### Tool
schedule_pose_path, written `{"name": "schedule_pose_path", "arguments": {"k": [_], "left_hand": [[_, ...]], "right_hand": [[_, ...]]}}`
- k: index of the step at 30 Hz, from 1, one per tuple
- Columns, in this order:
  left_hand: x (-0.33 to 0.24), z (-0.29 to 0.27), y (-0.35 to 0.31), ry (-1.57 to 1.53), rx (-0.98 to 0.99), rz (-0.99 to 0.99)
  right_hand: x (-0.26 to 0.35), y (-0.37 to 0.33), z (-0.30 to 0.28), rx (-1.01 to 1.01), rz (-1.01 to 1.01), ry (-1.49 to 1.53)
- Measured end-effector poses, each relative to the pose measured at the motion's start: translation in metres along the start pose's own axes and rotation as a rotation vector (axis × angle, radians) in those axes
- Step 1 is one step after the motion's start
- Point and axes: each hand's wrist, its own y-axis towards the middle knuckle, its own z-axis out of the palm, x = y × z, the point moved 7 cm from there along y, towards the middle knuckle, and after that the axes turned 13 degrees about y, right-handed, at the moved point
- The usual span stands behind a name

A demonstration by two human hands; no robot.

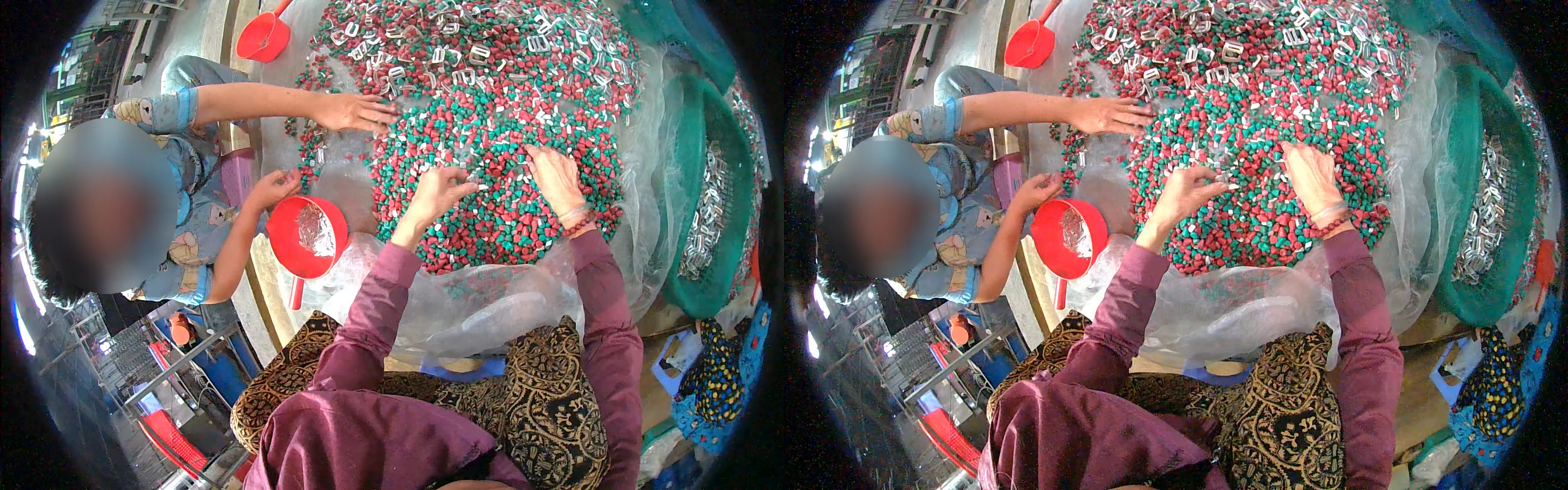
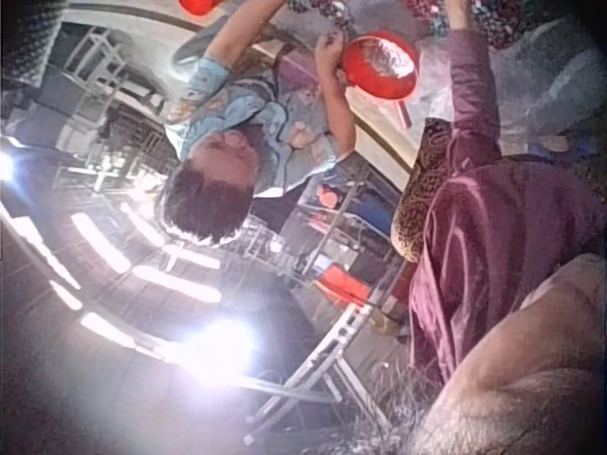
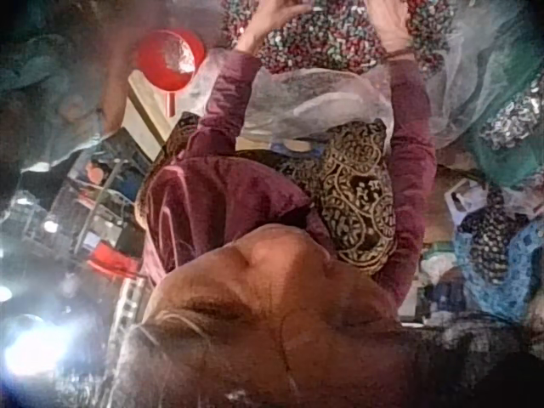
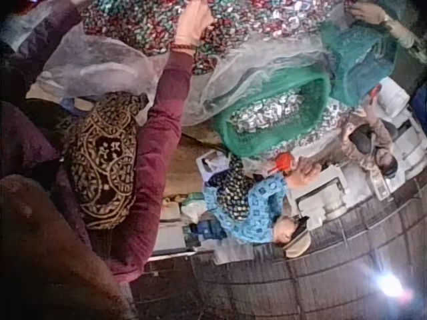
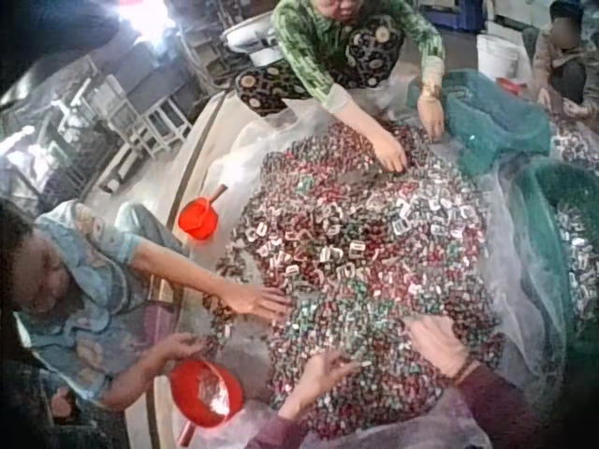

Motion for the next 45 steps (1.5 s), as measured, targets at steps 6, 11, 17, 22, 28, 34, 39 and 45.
{"name": "schedule_pose_path", "arguments": {"k": [6, 11, 17, 22, 28, 34, 39, 45], "left_hand": [[0.002, -0.026, -0.021, -0.476, 0.037, -0.062], [-0.037, -0.059, -0.037, -0.954, 0.131, 0.039], [-0.07, -0.059, -0.047, -1.796, 0.349, 0.251], [-0.072, -0.019, -0.035, -1.767, 0.522, 0.172], [-0.084, 0.022, 0.026, -0.539, 0.217, -0.108], [-0.105, 0.08, 0.064, 0.798, 0.006, 0.539], [-0.109, 0.076, 0.052, 0.835, 0.012, 0.569], [-0.073, 0.019, 0.03, -0.952, 0.278, -0.051]], "right_hand": [[0.012, -0.001, 0.017, 0.12, -0.016, -0.236], [0.005, -0.008, 0.015, 0.03, 0.108, -0.114], [-0.031, -0.035, 0.002, -0.138, 0.544, 0.686], [-0.021, -0.071, 0.006, -0.179, 0.856, 1.605], [-0.014, -0.083, -0.021, -0.298, 0.587, 2.317], [0.005, -0.079, -0.076, -0.254, 0.425, 2.086], [-0.036, -0.082, -0.051, -0.334, 0.67, 1.773], [-0.019, -0.028, -0.031, -0.19, 0.188, 0.517]]}}
